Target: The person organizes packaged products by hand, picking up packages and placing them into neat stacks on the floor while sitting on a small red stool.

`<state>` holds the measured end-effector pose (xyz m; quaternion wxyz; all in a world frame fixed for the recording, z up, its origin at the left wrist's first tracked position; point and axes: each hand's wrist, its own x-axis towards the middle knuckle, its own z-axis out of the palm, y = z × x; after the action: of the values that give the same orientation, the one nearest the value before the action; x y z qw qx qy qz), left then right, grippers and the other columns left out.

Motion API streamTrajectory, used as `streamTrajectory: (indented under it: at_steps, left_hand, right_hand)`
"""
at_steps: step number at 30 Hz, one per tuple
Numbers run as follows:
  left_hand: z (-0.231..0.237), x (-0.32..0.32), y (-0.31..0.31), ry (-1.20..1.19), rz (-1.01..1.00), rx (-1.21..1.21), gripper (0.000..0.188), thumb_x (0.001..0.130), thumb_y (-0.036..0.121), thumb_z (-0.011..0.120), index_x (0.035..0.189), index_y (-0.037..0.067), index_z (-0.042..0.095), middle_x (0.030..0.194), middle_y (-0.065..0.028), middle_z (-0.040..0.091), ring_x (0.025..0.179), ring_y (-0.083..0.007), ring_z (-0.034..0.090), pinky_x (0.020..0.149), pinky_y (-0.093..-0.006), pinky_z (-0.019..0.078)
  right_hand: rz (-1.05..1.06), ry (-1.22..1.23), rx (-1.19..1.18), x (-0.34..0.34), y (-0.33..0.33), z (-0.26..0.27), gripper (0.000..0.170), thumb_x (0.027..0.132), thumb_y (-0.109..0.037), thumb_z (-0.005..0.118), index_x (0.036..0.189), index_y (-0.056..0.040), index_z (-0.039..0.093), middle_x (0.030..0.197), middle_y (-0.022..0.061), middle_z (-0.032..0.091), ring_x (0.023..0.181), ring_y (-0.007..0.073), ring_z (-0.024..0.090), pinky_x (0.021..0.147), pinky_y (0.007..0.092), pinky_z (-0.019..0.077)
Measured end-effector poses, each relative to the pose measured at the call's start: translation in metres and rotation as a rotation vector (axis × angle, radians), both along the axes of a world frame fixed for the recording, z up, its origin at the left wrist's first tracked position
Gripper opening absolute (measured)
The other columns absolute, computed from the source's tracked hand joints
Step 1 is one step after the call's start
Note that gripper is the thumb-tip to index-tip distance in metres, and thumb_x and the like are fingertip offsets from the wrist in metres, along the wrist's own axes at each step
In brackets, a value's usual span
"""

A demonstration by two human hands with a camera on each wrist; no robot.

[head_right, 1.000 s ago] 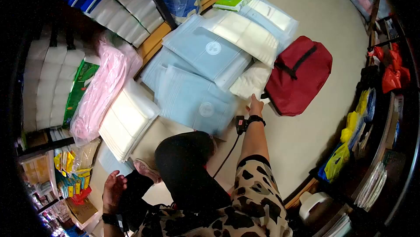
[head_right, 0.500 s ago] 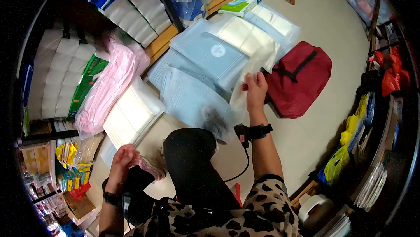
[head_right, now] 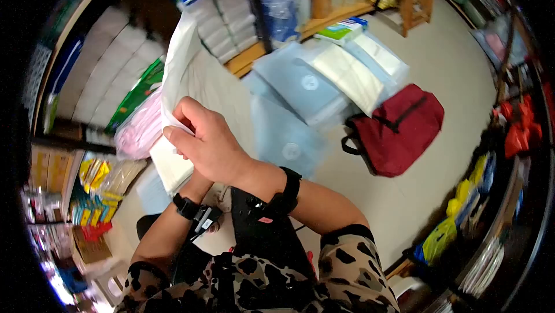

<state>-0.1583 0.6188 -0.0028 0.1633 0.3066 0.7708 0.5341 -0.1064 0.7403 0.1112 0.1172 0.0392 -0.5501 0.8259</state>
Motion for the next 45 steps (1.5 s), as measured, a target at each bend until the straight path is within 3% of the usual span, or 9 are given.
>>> streamTrajectory:
  at_steps: [5, 7, 11, 14, 17, 20, 34, 38, 45]
  left_hand:
    - [0.014, -0.021, -0.067, -0.331, 0.363, 0.301, 0.056, 0.081, 0.018, 0.065, 0.128, 0.000, 0.040, 0.124, -0.0121, 0.050, 0.112, -0.0228, 0.049, 0.095, -0.0349, 0.0382]
    - [0.035, -0.026, -0.094, -0.495, 0.499, 0.464, 0.050, 0.084, 0.016, 0.062, 0.126, -0.001, 0.042, 0.121, -0.0112, 0.052, 0.109, -0.0217, 0.051, 0.093, -0.0335, 0.0400]
    - [0.062, -0.029, -0.168, -0.916, 0.434, 0.647, 0.044, 0.087, 0.020, 0.058, 0.123, -0.002, 0.045, 0.117, -0.0135, 0.055, 0.104, -0.0236, 0.056, 0.091, -0.0352, 0.0456]
    - [0.064, -0.018, -0.200, -1.019, 0.467, 0.842, 0.046, 0.087, 0.024, 0.058, 0.123, -0.002, 0.045, 0.117, -0.0145, 0.055, 0.103, -0.0245, 0.057, 0.092, -0.0368, 0.0452]
    - [0.054, -0.009, -0.220, -1.042, 0.509, 0.974, 0.047, 0.087, 0.025, 0.059, 0.123, -0.002, 0.045, 0.117, -0.0149, 0.055, 0.104, -0.0253, 0.056, 0.093, -0.0378, 0.0446]
    - [0.041, -0.005, -0.248, -1.086, 0.559, 1.024, 0.049, 0.086, 0.025, 0.059, 0.124, -0.002, 0.044, 0.117, -0.0148, 0.055, 0.104, -0.0263, 0.056, 0.094, -0.0387, 0.0439]
    - [-0.013, -0.064, -0.386, -0.921, 0.860, 0.680, 0.044, 0.088, 0.034, 0.057, 0.120, 0.005, 0.047, 0.105, -0.0101, 0.061, 0.091, -0.0196, 0.061, 0.083, -0.0357, 0.0504]
    - [-0.038, -0.099, -0.409, -1.094, 0.690, 0.326, 0.040, 0.084, 0.021, 0.064, 0.116, 0.002, 0.050, 0.102, -0.0107, 0.061, 0.085, -0.0220, 0.063, 0.078, -0.0346, 0.0525]
    - [-0.135, -0.136, -0.423, -1.336, 0.645, 0.141, 0.042, 0.085, 0.019, 0.060, 0.121, 0.002, 0.045, 0.110, -0.0126, 0.057, 0.091, -0.0255, 0.062, 0.081, -0.0368, 0.0516]
  right_hand:
    - [0.238, 0.022, -0.060, -0.018, -0.031, -0.004, 0.023, 0.090, -0.014, 0.053, 0.109, -0.0015, 0.049, 0.096, 0.0070, 0.055, 0.079, 0.0095, 0.053, 0.068, 0.0237, 0.0465]
    - [0.082, 0.062, 0.261, -0.024, -0.024, -0.014, 0.037, 0.090, -0.016, 0.053, 0.123, -0.0023, 0.044, 0.107, 0.0083, 0.054, 0.093, 0.0115, 0.051, 0.080, 0.0263, 0.0453]
    - [0.009, -0.261, 0.422, -0.053, -0.007, -0.078, 0.046, 0.092, -0.026, 0.051, 0.130, -0.0023, 0.040, 0.122, 0.0097, 0.049, 0.107, 0.0165, 0.048, 0.089, 0.0288, 0.0402]
    - [0.213, -0.630, 0.379, -0.054, -0.016, -0.095, 0.049, 0.092, -0.027, 0.051, 0.131, -0.0013, 0.038, 0.125, 0.0114, 0.046, 0.111, 0.0169, 0.046, 0.092, 0.0306, 0.0389]
    - [0.542, -0.680, 0.141, -0.048, -0.038, -0.142, 0.050, 0.089, -0.027, 0.056, 0.129, -0.0011, 0.040, 0.120, 0.0102, 0.051, 0.104, 0.0152, 0.051, 0.088, 0.0287, 0.0414]
    - [0.633, -0.723, 0.297, -0.044, -0.067, -0.126, 0.046, 0.086, -0.023, 0.060, 0.123, -0.0011, 0.045, 0.110, 0.0072, 0.057, 0.094, 0.0136, 0.055, 0.083, 0.0266, 0.0439]
    - [0.824, -0.371, 1.071, -0.218, -0.101, -0.107, 0.045, 0.077, -0.012, 0.063, 0.118, 0.0010, 0.052, 0.108, 0.0117, 0.060, 0.095, 0.0185, 0.057, 0.083, 0.0288, 0.0439]
    - [0.663, -0.271, 1.333, -0.275, -0.108, -0.162, 0.044, 0.078, -0.013, 0.060, 0.120, -0.0013, 0.051, 0.116, 0.0162, 0.057, 0.107, 0.0276, 0.053, 0.088, 0.0326, 0.0423]
    - [0.466, -0.178, 1.703, -0.316, -0.152, -0.245, 0.043, 0.079, -0.011, 0.059, 0.121, -0.0063, 0.050, 0.110, 0.0177, 0.056, 0.106, 0.0326, 0.050, 0.091, 0.0401, 0.0395]
